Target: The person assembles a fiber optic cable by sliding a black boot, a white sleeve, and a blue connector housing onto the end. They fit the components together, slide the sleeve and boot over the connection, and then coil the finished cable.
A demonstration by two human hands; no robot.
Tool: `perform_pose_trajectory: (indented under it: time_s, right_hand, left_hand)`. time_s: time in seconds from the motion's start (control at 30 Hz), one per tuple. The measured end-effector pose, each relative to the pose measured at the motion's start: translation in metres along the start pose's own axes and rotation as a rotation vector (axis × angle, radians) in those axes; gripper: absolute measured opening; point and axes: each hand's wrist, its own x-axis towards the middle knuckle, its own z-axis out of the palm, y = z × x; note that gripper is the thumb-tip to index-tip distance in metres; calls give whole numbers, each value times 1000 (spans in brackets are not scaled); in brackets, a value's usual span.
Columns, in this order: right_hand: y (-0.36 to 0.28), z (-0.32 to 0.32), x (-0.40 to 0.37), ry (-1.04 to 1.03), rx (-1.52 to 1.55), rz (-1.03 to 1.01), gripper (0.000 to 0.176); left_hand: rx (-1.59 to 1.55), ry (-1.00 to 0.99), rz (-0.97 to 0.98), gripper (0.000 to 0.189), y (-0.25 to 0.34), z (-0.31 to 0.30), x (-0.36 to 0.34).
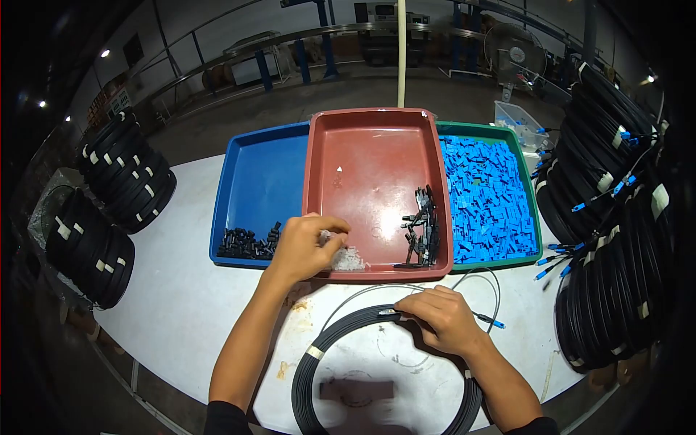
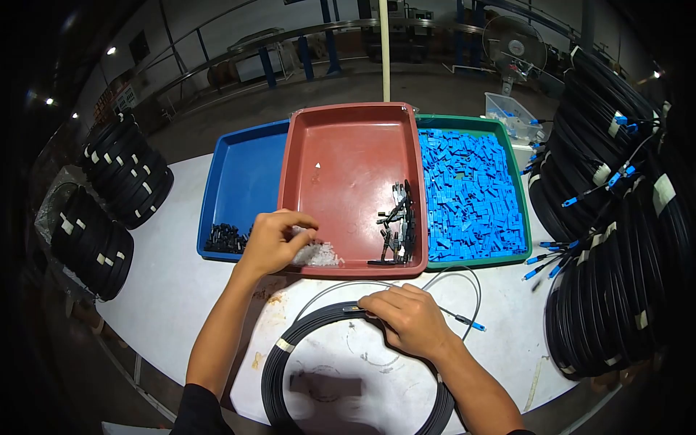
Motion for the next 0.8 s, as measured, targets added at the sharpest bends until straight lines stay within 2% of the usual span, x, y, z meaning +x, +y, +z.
perform_pose_trajectory:
  time_s: [0.03, 0.1, 0.13, 0.17, 0.23, 0.37, 0.67, 0.8]
  right_hand:
    - [0, 0, 0, -6, 1, 8, 36]
    - [-1, -1, 1, -16, 4, 12, 36]
    - [-1, -2, 1, -27, 1, 16, 36]
    - [-1, -4, 1, -38, -5, 19, 36]
    - [0, -4, 1, -59, -18, 22, 36]
    - [1, -2, 2, -38, -10, 45, 32]
    - [2, -1, 3, -13, 8, 53, 31]
    - [2, -1, 2, -22, 2, 62, 29]
  left_hand:
    - [-4, -3, -4, 11, -5, 5, 5]
    - [368, -138, 357, 16, -17, 14, 14]
    - [424, -223, 334, 25, -19, 17, 18]
    - [415, -223, 332, 25, -21, 20, 23]
    - [581, -356, 401, 29, -26, 24, 31]
    - [569, -359, 469, 32, -32, 24, 37]
    - [511, -335, 461, 11, -35, 20, 37]
    - [299, -290, 432, 8, -27, 12, 35]
